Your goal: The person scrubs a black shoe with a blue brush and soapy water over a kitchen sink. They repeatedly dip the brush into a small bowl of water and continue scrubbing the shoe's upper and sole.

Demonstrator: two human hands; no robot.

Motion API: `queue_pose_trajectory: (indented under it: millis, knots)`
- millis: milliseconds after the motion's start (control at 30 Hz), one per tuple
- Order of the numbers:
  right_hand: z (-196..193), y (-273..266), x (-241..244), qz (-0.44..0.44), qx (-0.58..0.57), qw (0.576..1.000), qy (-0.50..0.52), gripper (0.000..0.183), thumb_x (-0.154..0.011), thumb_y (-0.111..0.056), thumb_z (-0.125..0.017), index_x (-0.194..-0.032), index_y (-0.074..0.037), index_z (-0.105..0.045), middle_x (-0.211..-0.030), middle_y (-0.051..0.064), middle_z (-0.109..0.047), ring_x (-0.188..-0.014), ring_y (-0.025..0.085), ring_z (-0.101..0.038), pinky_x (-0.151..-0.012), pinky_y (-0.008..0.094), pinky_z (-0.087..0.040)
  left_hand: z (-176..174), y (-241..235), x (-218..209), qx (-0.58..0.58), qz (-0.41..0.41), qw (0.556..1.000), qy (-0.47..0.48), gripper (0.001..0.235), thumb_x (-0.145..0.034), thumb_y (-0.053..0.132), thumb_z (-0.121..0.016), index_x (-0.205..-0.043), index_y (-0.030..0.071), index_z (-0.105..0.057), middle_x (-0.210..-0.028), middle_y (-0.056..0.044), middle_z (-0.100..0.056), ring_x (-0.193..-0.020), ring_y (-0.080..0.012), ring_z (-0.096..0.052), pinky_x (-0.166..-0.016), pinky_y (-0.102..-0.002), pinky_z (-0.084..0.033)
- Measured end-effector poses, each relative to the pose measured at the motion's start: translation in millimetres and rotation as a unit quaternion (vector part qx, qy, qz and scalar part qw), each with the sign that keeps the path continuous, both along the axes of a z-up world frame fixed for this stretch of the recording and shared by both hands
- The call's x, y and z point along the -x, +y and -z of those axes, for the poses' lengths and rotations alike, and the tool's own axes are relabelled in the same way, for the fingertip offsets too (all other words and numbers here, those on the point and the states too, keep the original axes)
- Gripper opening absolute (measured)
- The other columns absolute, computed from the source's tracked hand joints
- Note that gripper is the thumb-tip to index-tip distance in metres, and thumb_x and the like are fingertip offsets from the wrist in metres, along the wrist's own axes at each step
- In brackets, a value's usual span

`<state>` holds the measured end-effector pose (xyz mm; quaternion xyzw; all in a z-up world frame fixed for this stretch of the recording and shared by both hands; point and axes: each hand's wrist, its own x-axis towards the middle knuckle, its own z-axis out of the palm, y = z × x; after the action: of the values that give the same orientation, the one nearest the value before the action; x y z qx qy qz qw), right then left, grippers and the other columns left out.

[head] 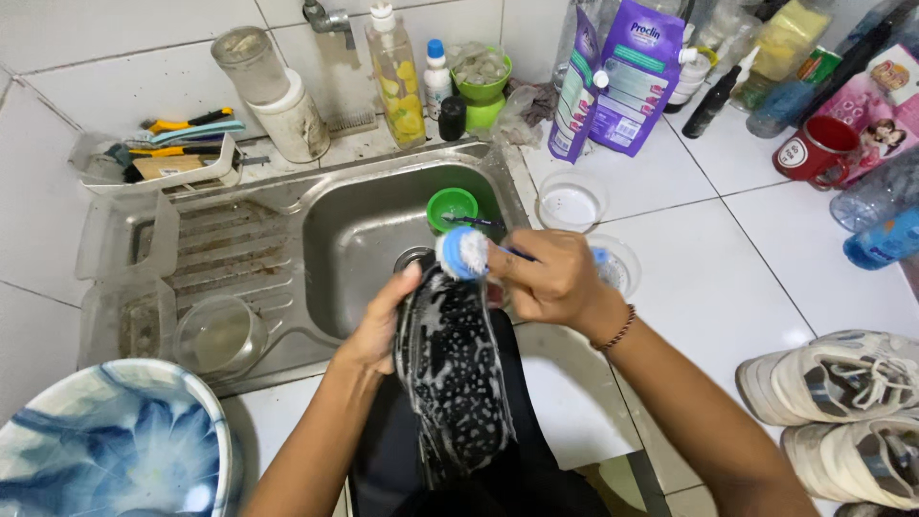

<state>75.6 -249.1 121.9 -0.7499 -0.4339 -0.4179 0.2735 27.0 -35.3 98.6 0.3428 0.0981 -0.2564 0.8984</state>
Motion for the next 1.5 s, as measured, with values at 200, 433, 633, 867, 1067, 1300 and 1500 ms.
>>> queue_pose_trajectory:
  millis: [200, 433, 633, 867, 1067, 1300, 1500]
  knots:
    - [93, 22, 65, 0.033, -0.055, 0.985, 0.160, 0.030, -0.077, -0.002, -0.062, -0.099, -0.011, -0.080, -0.056, 0.010, -0.056, -0.039, 0.029, -0.054, -0.036, 0.037, -0.045, -11, 37, 9, 0.123, 0.043, 0.966, -0.224, 0.091, -0.093, 0.062, -0.057, -0.155, 0.000, -0.032, -0.146, -0.039, -0.043, -0.136, -0.0493, -0.042, -0.109, -0.065, -0.033]
    - [26, 46, 94, 0.124, -0.090, 0.975, 0.160, 0.026, -0.092, -0.008, -0.059, -0.112, -0.010, -0.076, -0.066, 0.006, -0.057, -0.049, 0.027, -0.060, -0.042, 0.031, -0.048, 8, 26, -2, -0.002, -0.065, 0.998, -0.004, 0.082, -0.085, 0.055, -0.052, -0.145, -0.001, -0.048, -0.141, -0.033, -0.052, -0.133, -0.0488, -0.048, -0.111, -0.070, -0.028]
    - [86, 34, 125, 0.099, 0.000, 0.953, 0.287, 0.037, -0.095, -0.010, -0.058, -0.131, -0.008, -0.063, -0.076, 0.002, -0.056, -0.056, 0.022, -0.053, -0.046, 0.035, -0.043, 3, 43, 5, 0.173, 0.083, 0.961, -0.196, 0.084, -0.093, 0.051, -0.061, -0.152, -0.001, -0.033, -0.146, -0.042, -0.040, -0.139, -0.0505, -0.040, -0.116, -0.059, -0.030]
    - [62, 42, 109, 0.096, -0.048, 0.963, 0.249, 0.049, -0.089, 0.003, -0.055, -0.137, -0.006, -0.058, -0.083, 0.005, -0.064, -0.070, 0.020, -0.067, -0.054, 0.033, -0.050, -5, 34, 2, 0.161, 0.064, 0.967, -0.188, 0.076, -0.094, 0.050, -0.058, -0.145, -0.005, -0.043, -0.138, -0.033, -0.052, -0.126, -0.0407, -0.055, -0.110, -0.055, -0.039]
    - [92, 33, 125, 0.075, 0.005, 0.944, 0.321, 0.040, -0.092, -0.008, -0.051, -0.130, -0.007, -0.064, -0.074, 0.003, -0.057, -0.055, 0.022, -0.055, -0.046, 0.037, -0.040, 3, 46, -1, 0.182, 0.088, 0.959, -0.196, 0.081, -0.092, 0.057, -0.061, -0.150, 0.005, -0.038, -0.146, -0.041, -0.040, -0.139, -0.0501, -0.040, -0.116, -0.063, -0.028]
    - [45, 45, 109, 0.049, -0.005, 0.958, 0.284, 0.039, -0.097, -0.007, -0.050, -0.135, -0.002, -0.060, -0.074, 0.005, -0.056, -0.063, 0.022, -0.056, -0.052, 0.039, -0.043, -9, 47, -5, 0.143, 0.138, 0.935, -0.293, 0.105, -0.085, 0.037, -0.087, -0.156, -0.001, -0.019, -0.150, -0.034, -0.040, -0.143, -0.0429, -0.040, -0.118, -0.061, -0.034]
    - [127, -2, 129, 0.133, 0.031, 0.828, 0.543, 0.047, -0.096, -0.041, -0.048, -0.141, -0.029, -0.057, -0.089, 0.011, -0.079, -0.065, 0.029, -0.073, -0.060, 0.039, -0.049, -22, 81, 11, 0.009, -0.076, 0.932, -0.355, 0.081, -0.070, 0.013, -0.076, -0.142, 0.002, -0.040, -0.125, -0.026, -0.061, -0.124, -0.0445, -0.057, -0.107, -0.063, -0.047]
